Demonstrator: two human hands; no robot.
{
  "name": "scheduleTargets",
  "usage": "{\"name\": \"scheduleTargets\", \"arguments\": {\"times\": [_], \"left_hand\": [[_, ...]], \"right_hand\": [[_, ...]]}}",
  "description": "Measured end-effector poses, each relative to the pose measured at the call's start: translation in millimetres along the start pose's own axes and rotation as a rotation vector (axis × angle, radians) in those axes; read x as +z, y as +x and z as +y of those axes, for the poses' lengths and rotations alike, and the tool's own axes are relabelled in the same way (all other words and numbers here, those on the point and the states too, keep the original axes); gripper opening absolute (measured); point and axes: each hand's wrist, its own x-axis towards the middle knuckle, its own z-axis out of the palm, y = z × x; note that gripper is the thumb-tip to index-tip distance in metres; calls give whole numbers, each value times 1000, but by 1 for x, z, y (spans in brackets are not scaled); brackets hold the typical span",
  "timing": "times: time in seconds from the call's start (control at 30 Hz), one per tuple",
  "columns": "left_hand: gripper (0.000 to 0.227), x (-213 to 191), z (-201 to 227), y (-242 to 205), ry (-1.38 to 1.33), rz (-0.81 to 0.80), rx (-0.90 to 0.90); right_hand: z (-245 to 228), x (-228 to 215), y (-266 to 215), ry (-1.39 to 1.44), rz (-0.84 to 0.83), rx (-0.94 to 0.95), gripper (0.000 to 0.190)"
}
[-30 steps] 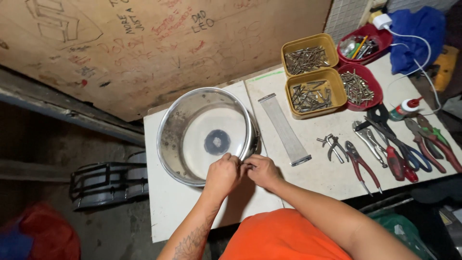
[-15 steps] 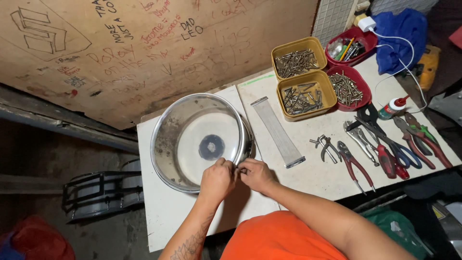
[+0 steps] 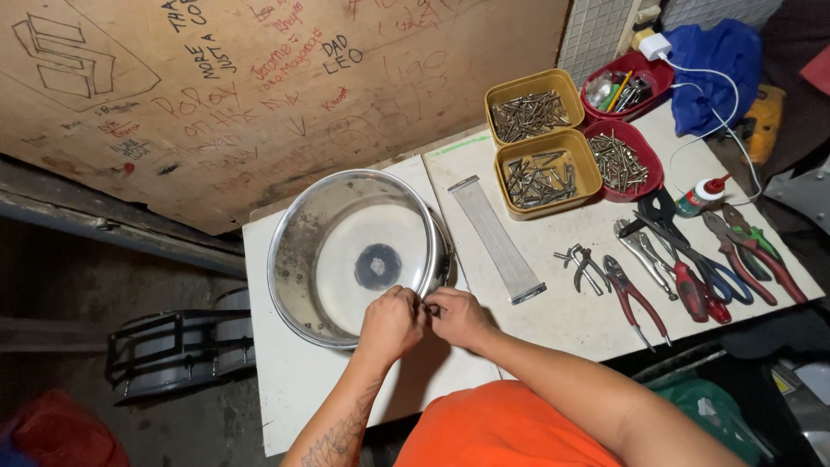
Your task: The person sorts various metal fasteners, including nails and screws, from a red container into two yellow containers on a workbench. They also handle a metal bowl and a metal strip during the process.
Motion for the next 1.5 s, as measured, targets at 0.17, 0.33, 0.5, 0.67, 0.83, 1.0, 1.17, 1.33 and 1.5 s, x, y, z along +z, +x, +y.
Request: {"name": "scheduleTargets", "arguments": {"times": [0.17,0.33,0.5,0.67,0.83,1.0,1.17,1.33,1.5], "left_hand": [[23,-3,2,0,2,-13,-6],[23,-18,12,-5,2,-24,-11],[25,-20,15,-10,41,-22,41],[22,-14,12,-8,75,24,103],[23,4,4,-3,135,92,140],[21,20,-9,-1,294,105,202],[22,0,5,-3,260,67,161],[28,15,-5,-2,249,62,213],[18,5,4,-5,318,100,240]], "right_hand": [[9,5,-3,-3,2,7,23],[14,7,-6,13,6,32,26],[18,8,-6,-2,27,20,18],[16,7,-10,-8,23,23,18],[-20,-16,-5,-6,1,21,24],[-26,-15,-1,-20,-5,21,12],[-35,-19,-1,13,-22,24,9],[-11,-10,-8,4,-19,45,11],[-35,-22,-1,18,26,54,13]]}}
